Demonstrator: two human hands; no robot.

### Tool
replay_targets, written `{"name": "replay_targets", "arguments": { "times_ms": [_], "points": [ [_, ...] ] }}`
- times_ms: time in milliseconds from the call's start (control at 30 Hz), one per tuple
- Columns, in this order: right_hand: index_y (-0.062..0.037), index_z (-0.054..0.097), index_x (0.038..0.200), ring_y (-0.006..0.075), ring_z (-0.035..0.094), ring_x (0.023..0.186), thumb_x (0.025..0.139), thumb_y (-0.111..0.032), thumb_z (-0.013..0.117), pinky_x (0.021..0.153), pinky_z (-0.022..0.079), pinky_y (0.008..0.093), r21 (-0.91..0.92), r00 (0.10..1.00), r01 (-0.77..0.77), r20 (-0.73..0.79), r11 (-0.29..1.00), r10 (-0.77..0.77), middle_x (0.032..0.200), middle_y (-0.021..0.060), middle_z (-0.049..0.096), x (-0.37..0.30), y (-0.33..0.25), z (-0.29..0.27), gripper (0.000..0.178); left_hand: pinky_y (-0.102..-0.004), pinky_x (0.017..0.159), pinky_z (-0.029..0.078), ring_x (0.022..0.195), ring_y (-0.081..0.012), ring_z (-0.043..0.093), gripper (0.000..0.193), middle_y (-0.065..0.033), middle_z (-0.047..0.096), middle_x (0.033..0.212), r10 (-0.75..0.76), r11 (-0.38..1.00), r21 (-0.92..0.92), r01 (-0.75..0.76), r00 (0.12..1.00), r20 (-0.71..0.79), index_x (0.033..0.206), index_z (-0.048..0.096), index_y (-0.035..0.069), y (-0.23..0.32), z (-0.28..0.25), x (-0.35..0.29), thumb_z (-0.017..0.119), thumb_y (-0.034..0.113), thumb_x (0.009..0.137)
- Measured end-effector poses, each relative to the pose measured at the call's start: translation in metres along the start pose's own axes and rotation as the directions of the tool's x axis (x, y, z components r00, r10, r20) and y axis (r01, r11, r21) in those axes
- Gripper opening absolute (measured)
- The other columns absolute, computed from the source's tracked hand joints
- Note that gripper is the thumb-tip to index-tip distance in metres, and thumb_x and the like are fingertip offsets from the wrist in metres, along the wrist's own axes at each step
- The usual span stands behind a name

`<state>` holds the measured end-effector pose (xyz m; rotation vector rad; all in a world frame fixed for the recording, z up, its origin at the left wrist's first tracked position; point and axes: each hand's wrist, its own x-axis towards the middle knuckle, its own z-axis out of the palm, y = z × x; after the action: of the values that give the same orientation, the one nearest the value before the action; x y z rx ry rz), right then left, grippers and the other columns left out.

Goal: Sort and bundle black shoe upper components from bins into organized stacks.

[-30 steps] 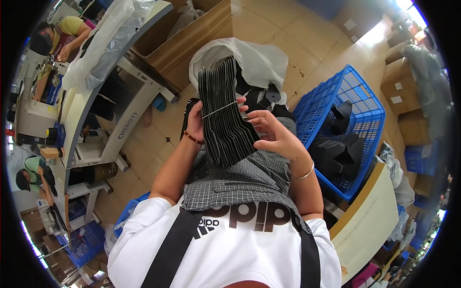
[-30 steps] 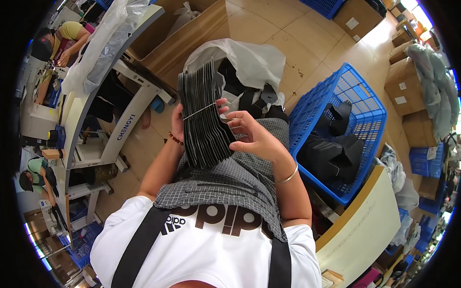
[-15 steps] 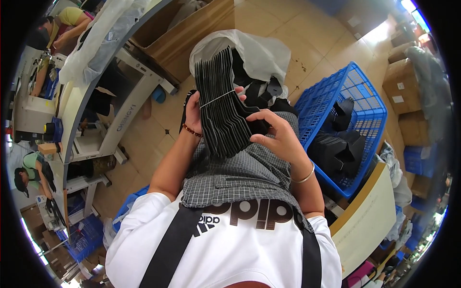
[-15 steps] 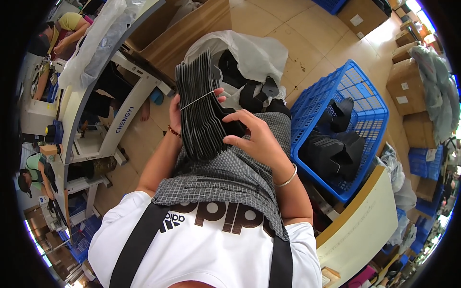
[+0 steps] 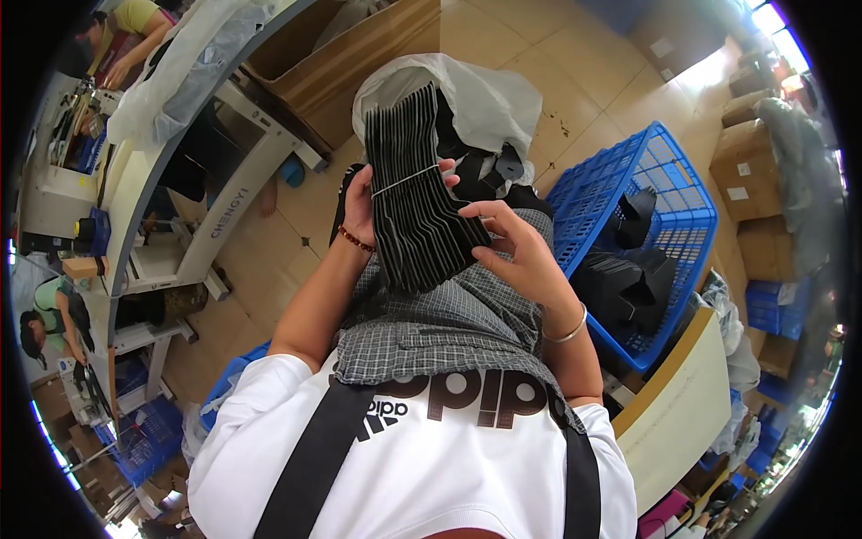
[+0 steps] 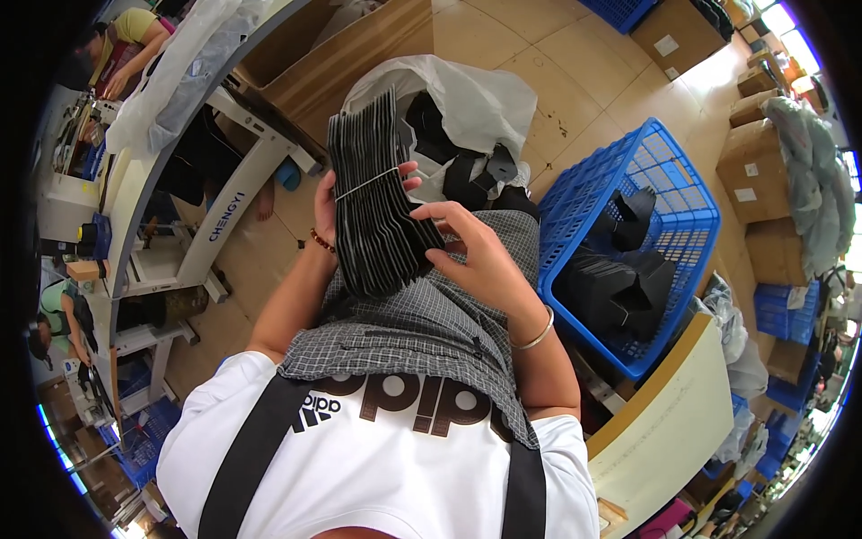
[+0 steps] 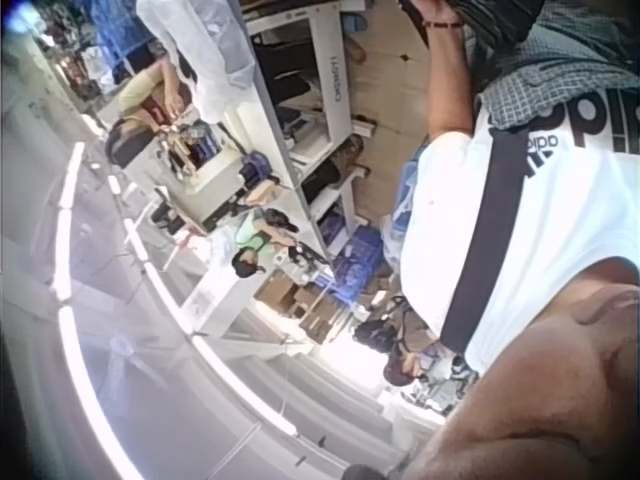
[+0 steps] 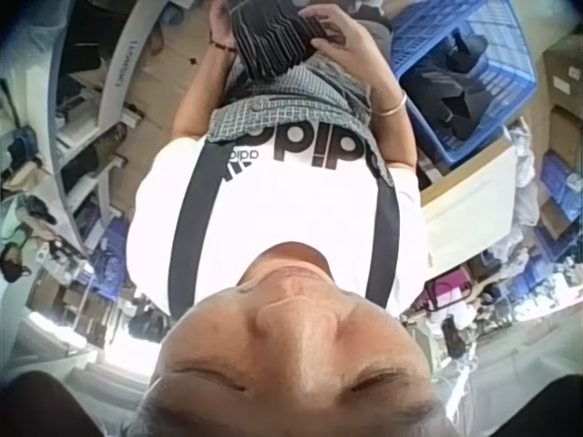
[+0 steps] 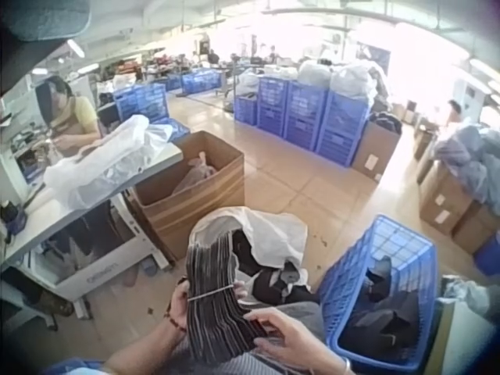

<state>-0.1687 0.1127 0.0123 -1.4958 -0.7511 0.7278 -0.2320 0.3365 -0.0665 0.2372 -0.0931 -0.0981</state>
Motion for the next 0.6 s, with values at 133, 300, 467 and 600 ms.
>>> {"name": "replay_targets", "arguments": {
  "times_ms": [133,300,467,600],
  "points": [
    [-0.0055,0.061,0.108,0.0203,0.059,0.093,0.079,0.001,0.065,0.077,0.049,0.0307,-0.301,0.992,0.051,0.122,0.952,-0.014,0.115,0.0111,0.056,0.001,-0.001,-0.010,0.030,-0.0551,0.110,0.033,0.138,-0.0417,0.031,0.084,-0.0282,0.026,0.150,0.008,1.000,-0.006,-0.008,1.000,-0.024,0.147,0.021,-0.006,0.002,-0.002,-0.001,0.050,0.049,0.089],
    [-0.0069,0.061,0.105,0.0278,0.059,0.097,0.077,-0.009,0.074,0.078,0.050,0.0342,-0.345,0.994,0.099,0.068,0.933,-0.080,0.118,0.0143,0.055,0.001,-0.008,0.000,0.031,-0.0557,0.110,0.033,0.138,-0.0421,0.031,0.084,-0.0283,0.025,0.150,0.025,1.000,-0.002,-0.026,0.999,-0.032,0.147,0.022,-0.005,0.003,-0.004,0.000,0.050,0.049,0.089],
    [-0.0065,0.060,0.103,0.0291,0.058,0.101,0.075,-0.012,0.077,0.079,0.050,0.0342,-0.387,0.997,0.074,0.054,0.919,-0.057,0.118,0.0149,0.055,0.002,-0.004,0.001,0.033,-0.0559,0.110,0.032,0.138,-0.0420,0.031,0.085,-0.0279,0.027,0.150,0.026,1.000,-0.009,-0.026,0.999,-0.035,0.147,0.023,-0.005,0.001,-0.006,0.000,0.050,0.050,0.088],
    [-0.0068,0.059,0.104,0.0303,0.058,0.104,0.075,-0.010,0.076,0.080,0.050,0.0344,-0.354,0.996,0.082,0.014,0.932,-0.083,0.119,0.0152,0.054,0.001,-0.004,0.005,0.033,-0.0556,0.111,0.031,0.138,-0.0409,0.030,0.086,-0.0270,0.027,0.150,0.036,0.999,0.005,-0.036,0.999,-0.037,0.146,0.023,-0.006,0.001,-0.007,0.000,0.051,0.051,0.088]
  ]
}}
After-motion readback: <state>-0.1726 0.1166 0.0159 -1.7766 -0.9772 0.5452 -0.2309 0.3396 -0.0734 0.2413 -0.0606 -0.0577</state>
